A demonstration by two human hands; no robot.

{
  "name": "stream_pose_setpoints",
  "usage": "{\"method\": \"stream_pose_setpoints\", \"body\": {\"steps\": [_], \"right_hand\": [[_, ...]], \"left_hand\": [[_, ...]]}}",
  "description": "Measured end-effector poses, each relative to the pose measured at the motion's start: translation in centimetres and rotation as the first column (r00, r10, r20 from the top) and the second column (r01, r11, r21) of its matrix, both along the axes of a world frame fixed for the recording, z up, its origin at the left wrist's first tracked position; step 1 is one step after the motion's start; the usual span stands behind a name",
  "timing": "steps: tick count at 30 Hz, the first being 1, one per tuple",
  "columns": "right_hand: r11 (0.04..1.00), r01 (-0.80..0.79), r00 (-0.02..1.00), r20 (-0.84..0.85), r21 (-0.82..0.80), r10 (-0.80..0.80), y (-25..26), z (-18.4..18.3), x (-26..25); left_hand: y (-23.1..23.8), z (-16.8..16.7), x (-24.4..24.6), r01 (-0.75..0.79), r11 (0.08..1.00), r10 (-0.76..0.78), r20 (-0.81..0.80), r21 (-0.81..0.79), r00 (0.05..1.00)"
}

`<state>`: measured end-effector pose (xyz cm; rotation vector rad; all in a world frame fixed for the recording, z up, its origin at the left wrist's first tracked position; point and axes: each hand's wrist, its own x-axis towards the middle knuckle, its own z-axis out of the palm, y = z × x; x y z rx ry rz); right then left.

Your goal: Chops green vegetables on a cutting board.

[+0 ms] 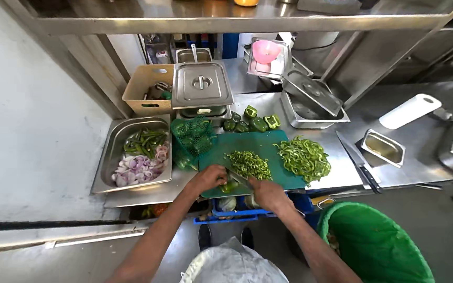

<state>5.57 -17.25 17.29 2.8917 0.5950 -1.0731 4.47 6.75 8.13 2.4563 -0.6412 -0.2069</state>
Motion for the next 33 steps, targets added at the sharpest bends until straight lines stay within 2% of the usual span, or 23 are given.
{"method": "stream_pose_setpoints", "body": {"steps": [3,4,8,9,13,14,18,19,22,23,27,28,31,33], "right_hand": [[0.996,0.044,0.998,-0.054,0.074,-0.04,1.2,-5.8,-0.1],[0.995,0.046,0.997,-0.061,0.088,-0.041,1.4,-6.5,0.3],[1.0,0.011,0.998,-0.06,0.019,-0.01,0.4,-1.3,1.0],[1.0,-0.002,0.999,-0.05,0.022,0.003,0.1,-0.9,0.9],[0.994,0.026,0.997,-0.077,0.102,-0.018,1.4,-6.4,0.2],[0.996,0.014,0.998,-0.068,0.092,-0.007,1.5,-6.2,0.5],[0.999,-0.011,0.999,-0.051,0.042,0.013,0.2,-0.9,0.7],[0.999,-0.003,0.999,-0.053,0.045,0.005,0.3,-1.4,0.4],[0.995,0.028,0.994,-0.111,0.096,-0.017,1.5,-6.3,-0.1],[0.995,0.017,0.994,-0.105,0.094,-0.007,1.6,-6.4,0.2],[0.998,-0.01,0.997,-0.074,0.067,0.015,0.1,-1.9,0.7],[0.998,-0.002,0.997,-0.072,0.063,0.006,0.2,-1.8,0.4],[0.994,0.038,0.992,-0.121,0.098,-0.026,1.7,-6.2,-0.9],[0.994,0.042,0.992,-0.12,0.101,-0.03,2.2,-7.0,-0.5]], "left_hand": [[0.0,-0.3,0.1,-0.011,1.0,0.011,0.004,-0.01,1.0],[0.0,-0.3,0.1,-0.016,1.0,0.016,0.008,-0.012,1.0],[0.2,-0.8,0.0,-0.025,1.0,0.025,0.045,-0.02,0.999],[0.2,-0.9,0.0,-0.029,0.999,0.03,0.055,-0.026,0.998],[0.1,-1.3,-0.4,-0.077,0.995,0.08,0.039,-0.056,0.996],[0.1,-1.3,-0.5,-0.085,0.995,0.087,0.036,-0.059,0.996],[0.2,-1.9,-0.9,-0.098,0.992,0.106,0.105,-0.077,0.989],[0.2,-2.0,-1.0,-0.107,0.991,0.115,0.106,-0.085,0.988],[0.0,-2.3,-1.4,-0.115,0.988,0.127,0.116,-0.102,0.985],[0.0,-2.3,-1.4,-0.119,0.987,0.132,0.126,-0.106,0.983],[0.0,-2.6,-1.8,-0.133,0.986,0.149,0.167,-0.106,0.975],[-0.1,-2.8,-1.9,-0.134,0.985,0.153,0.178,-0.112,0.972],[-0.2,-3.2,-2.2,-0.145,0.981,0.168,0.193,-0.128,0.967],[0.0,-3.2,-2.2,-0.152,0.98,0.174,0.189,-0.126,0.967]]}}
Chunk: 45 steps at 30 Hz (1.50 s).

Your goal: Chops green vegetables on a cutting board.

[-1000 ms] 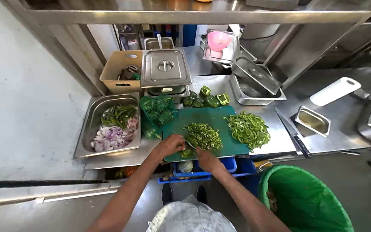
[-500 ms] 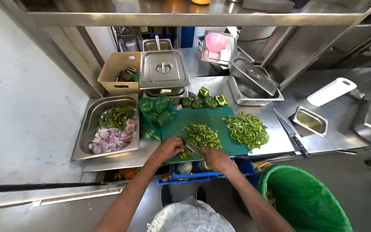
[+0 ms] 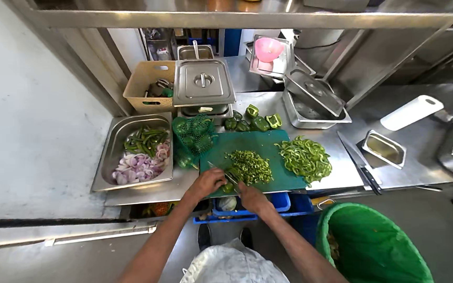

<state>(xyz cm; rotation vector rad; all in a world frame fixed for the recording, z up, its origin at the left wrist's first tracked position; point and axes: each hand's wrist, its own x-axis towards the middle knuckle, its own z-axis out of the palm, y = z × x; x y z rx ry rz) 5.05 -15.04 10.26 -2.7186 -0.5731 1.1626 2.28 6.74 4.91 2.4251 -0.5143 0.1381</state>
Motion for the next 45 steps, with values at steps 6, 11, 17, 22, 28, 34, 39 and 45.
{"method": "stream_pose_setpoints", "body": {"steps": [6,11,17,22,28,34,39,45], "right_hand": [[0.999,-0.023,0.998,0.061,-0.028,0.024,-1.5,3.2,0.9],[1.0,0.004,0.999,0.037,-0.021,-0.003,-0.7,2.9,-0.7],[0.998,-0.047,0.999,0.022,-0.041,0.048,-0.7,4.2,0.4],[1.0,0.025,0.999,-0.045,0.018,-0.024,0.0,1.2,-1.0],[0.997,0.036,0.999,-0.018,0.065,-0.035,-1.3,0.0,1.7],[0.998,0.03,0.998,0.065,-0.055,-0.026,-1.0,3.0,0.4],[0.999,0.013,0.998,0.056,-0.035,-0.011,-0.4,1.2,0.6],[0.999,0.053,0.999,0.011,0.005,-0.053,-0.1,0.3,-0.4]], "left_hand": [[0.1,0.6,-0.4,0.005,1.0,-0.005,-0.065,0.01,0.998],[-0.1,0.7,-0.2,0.027,0.999,-0.025,-0.05,0.041,0.998],[0.1,0.6,-0.3,0.02,1.0,-0.019,-0.052,0.012,0.998],[0.0,0.0,-0.7,-0.008,1.0,0.007,-0.038,-0.001,0.999],[0.1,-0.4,-0.3,-0.016,0.999,0.019,-0.112,0.031,0.994],[-0.4,-0.2,0.8,-0.009,1.0,0.011,-0.09,0.016,0.996],[-0.4,-0.1,1.2,0.033,0.998,-0.026,-0.127,0.049,0.992],[-0.2,-0.6,0.3,0.013,1.0,-0.015,-0.09,-0.016,0.996]]}}
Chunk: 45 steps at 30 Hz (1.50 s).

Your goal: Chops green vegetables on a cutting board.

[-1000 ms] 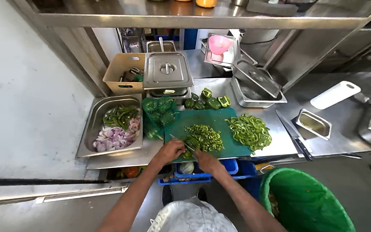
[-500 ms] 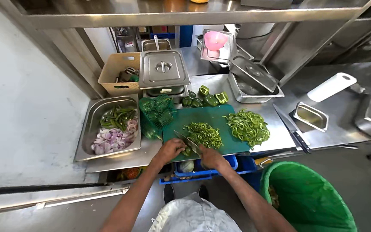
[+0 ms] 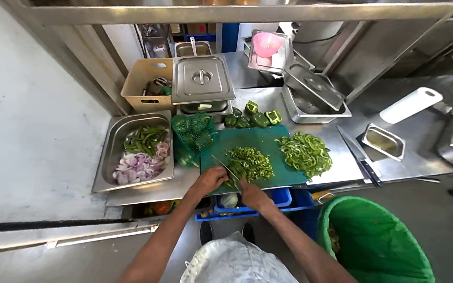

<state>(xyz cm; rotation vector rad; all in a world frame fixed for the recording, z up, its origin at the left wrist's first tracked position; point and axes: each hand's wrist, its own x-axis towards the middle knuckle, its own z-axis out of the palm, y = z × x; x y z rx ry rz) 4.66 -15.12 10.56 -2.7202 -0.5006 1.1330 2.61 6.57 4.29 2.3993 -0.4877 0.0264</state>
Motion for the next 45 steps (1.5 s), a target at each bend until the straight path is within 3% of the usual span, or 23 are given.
{"method": "stream_pose_setpoints", "body": {"steps": [5,7,11,16,19,23,27,30,33,36,40,45], "right_hand": [[0.999,-0.029,0.999,0.025,-0.04,0.03,0.1,1.9,0.3],[0.997,-0.041,0.998,0.047,-0.072,0.044,0.0,3.4,0.3],[0.999,-0.017,0.999,0.038,-0.048,0.019,0.6,0.5,-0.2],[0.996,-0.068,0.997,0.025,-0.063,0.07,0.5,3.3,0.3],[1.0,-0.011,1.0,0.003,0.003,0.011,0.8,0.0,-0.8],[0.999,-0.007,0.999,0.041,-0.04,0.009,1.2,0.2,-1.5],[0.998,-0.029,0.994,0.099,-0.049,0.034,1.0,1.2,-2.3],[1.0,-0.019,0.983,0.183,-0.013,0.021,0.3,2.2,-2.7],[0.998,0.013,0.976,0.216,0.069,-0.027,-1.4,4.1,-2.4],[0.984,0.139,0.955,0.247,0.115,-0.164,-4.0,5.1,-1.6],[0.927,0.353,0.883,0.284,0.125,-0.374,-9.1,3.3,-0.2],[0.885,0.419,0.855,0.239,0.204,-0.46,-11.7,2.2,-0.5]], "left_hand": [[1.2,1.1,-0.3,0.049,0.999,-0.048,-0.128,0.005,0.991],[1.0,0.8,0.0,0.053,0.998,-0.05,-0.079,0.028,0.996],[0.5,0.6,0.2,0.082,0.994,-0.08,-0.021,0.077,0.997],[0.6,0.4,0.1,0.091,0.991,-0.091,-0.003,0.103,0.996],[0.3,-0.5,-0.6,0.047,0.994,-0.05,0.035,0.095,0.998],[-0.7,0.5,-1.0,-0.065,0.981,0.032,0.178,0.183,0.984],[-1.5,3.4,1.0,0.084,0.905,-0.094,0.003,0.417,0.996],[-1.8,4.3,2.0,0.137,0.884,-0.127,-0.053,0.446,0.99],[-1.6,3.6,1.8,0.022,0.922,-0.066,0.1,0.387,0.993],[-1.8,3.4,1.7,-0.031,0.931,-0.02,0.134,0.365,0.991],[-2.6,3.8,2.5,0.118,0.909,-0.135,0.015,0.4,0.991],[-2.9,2.5,4.3,0.305,0.884,-0.277,-0.127,0.355,0.952]]}}
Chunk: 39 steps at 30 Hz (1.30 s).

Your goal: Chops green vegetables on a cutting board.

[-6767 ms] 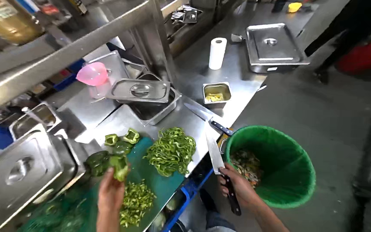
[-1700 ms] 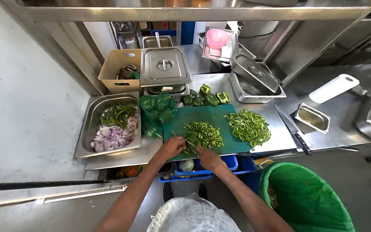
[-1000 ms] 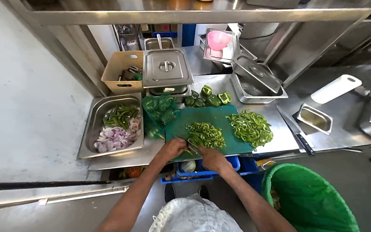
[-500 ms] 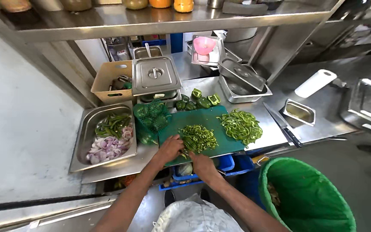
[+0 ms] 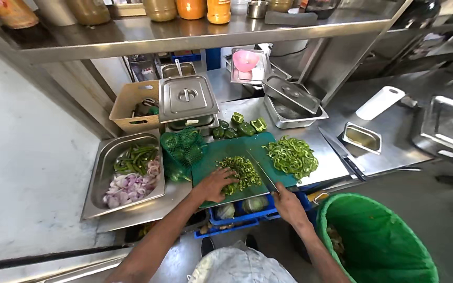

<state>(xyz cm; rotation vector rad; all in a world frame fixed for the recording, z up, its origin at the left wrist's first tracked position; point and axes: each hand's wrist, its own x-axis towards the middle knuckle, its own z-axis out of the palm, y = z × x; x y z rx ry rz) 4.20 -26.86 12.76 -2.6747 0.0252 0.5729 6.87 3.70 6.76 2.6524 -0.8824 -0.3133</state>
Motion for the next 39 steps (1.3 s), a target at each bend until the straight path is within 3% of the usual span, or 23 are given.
{"method": "stream_pose_setpoints", "body": {"steps": [4,7,10,15,20,25,28,31,34,39], "right_hand": [[0.997,-0.011,1.0,-0.018,0.07,0.013,0.8,-1.0,-1.0],[0.993,-0.041,0.998,-0.046,0.11,0.046,1.9,-1.5,-1.5],[0.99,-0.079,0.993,-0.075,0.112,0.088,3.5,-1.5,-1.6],[0.992,-0.104,0.99,-0.089,0.076,0.111,4.6,-0.4,-0.8],[0.988,-0.133,0.986,-0.095,0.074,0.14,5.4,-0.4,-0.6],[0.986,-0.147,0.982,-0.111,0.075,0.155,5.7,-0.7,-0.7],[0.985,-0.168,0.978,-0.117,0.047,0.173,6.3,-0.6,-0.8],[0.979,-0.201,0.965,-0.175,-0.029,0.194,7.1,1.2,-1.2],[0.961,-0.253,0.95,-0.218,-0.11,0.225,8.1,2.9,-1.5],[0.948,-0.299,0.926,-0.271,-0.11,0.261,10.1,-1.1,0.0]], "left_hand": [[0.4,-0.8,-1.3,-0.193,0.978,0.192,-0.026,-0.082,0.981],[-0.8,-1.3,-3.0,-0.463,0.878,0.46,-0.056,-0.123,0.886],[-1.2,-1.2,-3.7,-0.597,0.781,0.596,-0.069,-0.184,0.8],[1.0,0.7,-2.7,-0.485,0.846,0.454,-0.178,-0.22,0.873],[0.4,-1.1,-2.7,-0.436,0.855,0.432,-0.081,-0.28,0.898],[-1.5,-2.0,-3.6,-0.667,0.702,0.675,-0.065,-0.249,0.735],[-1.9,-2.1,-4.1,-0.681,0.67,0.708,-0.023,-0.294,0.706],[-0.6,-1.9,-4.0,-0.542,0.738,0.598,0.016,-0.402,0.801],[0.5,-1.8,-3.2,-0.4,0.84,0.436,0.017,-0.367,0.9],[0.4,-1.0,-1.7,-0.33,0.899,0.332,-0.045,-0.289,0.942]]}}
